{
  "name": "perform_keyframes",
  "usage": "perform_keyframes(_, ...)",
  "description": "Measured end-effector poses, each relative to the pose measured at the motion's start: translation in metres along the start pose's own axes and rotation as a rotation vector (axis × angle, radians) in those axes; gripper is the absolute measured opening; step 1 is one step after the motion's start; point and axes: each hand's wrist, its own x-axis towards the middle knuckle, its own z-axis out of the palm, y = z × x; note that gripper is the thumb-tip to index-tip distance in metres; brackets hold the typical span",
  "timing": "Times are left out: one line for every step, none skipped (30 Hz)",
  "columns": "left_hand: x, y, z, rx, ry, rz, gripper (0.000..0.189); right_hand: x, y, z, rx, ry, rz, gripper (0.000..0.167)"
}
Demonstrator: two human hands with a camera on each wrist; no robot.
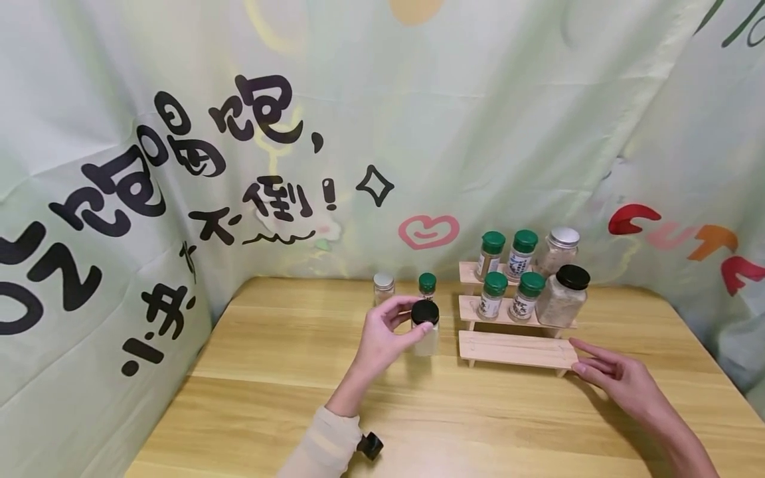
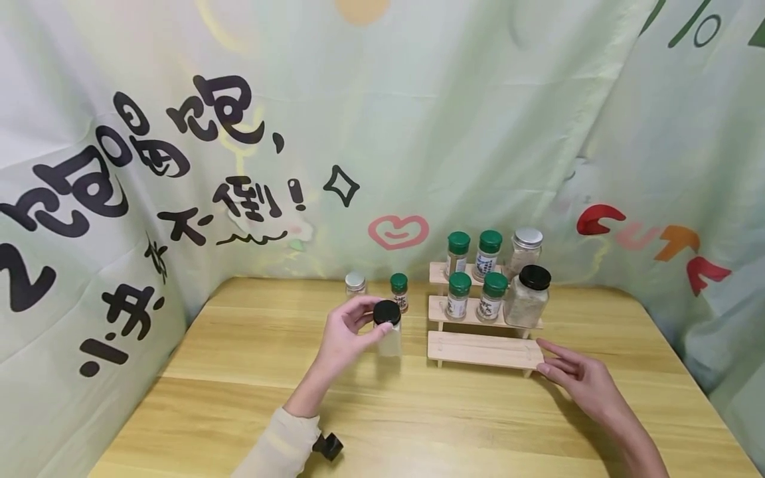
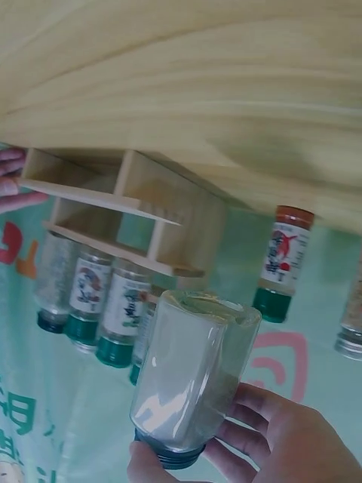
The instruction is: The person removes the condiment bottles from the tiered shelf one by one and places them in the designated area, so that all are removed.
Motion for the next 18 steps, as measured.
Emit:
perform_keyframes(0.001, 0.000, -0.003, 0.002, 0.008, 0.006, 0.037, 0.000, 0.000, 0.000, 0.000, 0.000, 0.000, 0.057)
perform_keyframes(0.001, 0.000, -0.005, 0.003, 0.018, 0.012, 0.037, 0.000, 0.000, 0.000, -0.004, 0.000, 0.001, 0.057)
perform_keyframes(0.002, 0.000, -0.008, 0.004, 0.029, 0.018, 0.037, 0.000, -0.001, 0.000, -0.010, 0.002, 0.001, 0.057)
perform_keyframes(0.002, 0.000, -0.011, 0.004, 0.041, 0.024, 0.037, 0.000, 0.000, 0.001, -0.014, 0.002, 0.003, 0.058)
perform_keyframes(0.003, 0.000, -0.014, 0.004, 0.052, 0.029, 0.037, 0.000, 0.000, 0.001, -0.021, 0.004, 0.002, 0.058)
perform_keyframes(0.003, 0.000, -0.016, 0.006, 0.063, 0.033, 0.037, 0.000, 0.001, 0.001, -0.027, 0.006, 0.002, 0.058)
perform_keyframes(0.004, 0.000, -0.019, 0.009, 0.073, 0.036, 0.038, 0.000, 0.001, 0.001, -0.032, 0.007, 0.003, 0.058)
perform_keyframes(0.004, 0.000, -0.021, 0.013, 0.084, 0.034, 0.038, 0.000, 0.001, 0.002, -0.033, 0.008, 0.001, 0.058)
perform_keyframes(0.005, 0.001, -0.024, 0.019, 0.094, 0.032, 0.038, 0.000, 0.002, 0.002, -0.032, 0.008, -0.002, 0.058)
perform_keyframes(0.005, 0.001, -0.026, 0.022, 0.101, 0.031, 0.039, 0.000, 0.002, 0.002, -0.030, 0.008, -0.004, 0.058)
perform_keyframes(0.006, 0.001, -0.028, 0.024, 0.108, 0.027, 0.039, 0.000, 0.003, 0.001, -0.025, 0.006, -0.005, 0.057)
perform_keyframes(0.006, 0.001, -0.030, 0.028, 0.115, 0.023, 0.040, 0.000, 0.003, 0.001, -0.024, 0.007, -0.007, 0.057)
perform_keyframes(0.007, 0.001, -0.032, 0.028, 0.121, 0.021, 0.040, 0.000, 0.003, 0.001, -0.017, 0.005, -0.007, 0.057)
perform_keyframes(0.007, 0.001, -0.035, 0.026, 0.129, 0.018, 0.040, 0.001, 0.004, 0.001, -0.011, 0.005, -0.009, 0.056)
perform_keyframes(0.008, 0.001, -0.037, 0.023, 0.135, 0.017, 0.041, 0.001, 0.004, 0.000, -0.006, 0.003, -0.009, 0.056)
perform_keyframes(0.008, 0.001, -0.039, 0.021, 0.142, 0.015, 0.041, 0.001, 0.004, 0.000, -0.003, 0.002, -0.011, 0.056)
perform_keyframes(0.009, 0.001, -0.042, 0.020, 0.149, 0.015, 0.041, 0.002, 0.004, 0.000, 0.001, -0.001, -0.011, 0.056)
perform_keyframes(0.009, 0.001, -0.044, 0.022, 0.157, 0.013, 0.041, 0.002, 0.005, 0.000, 0.000, -0.002, -0.013, 0.056)
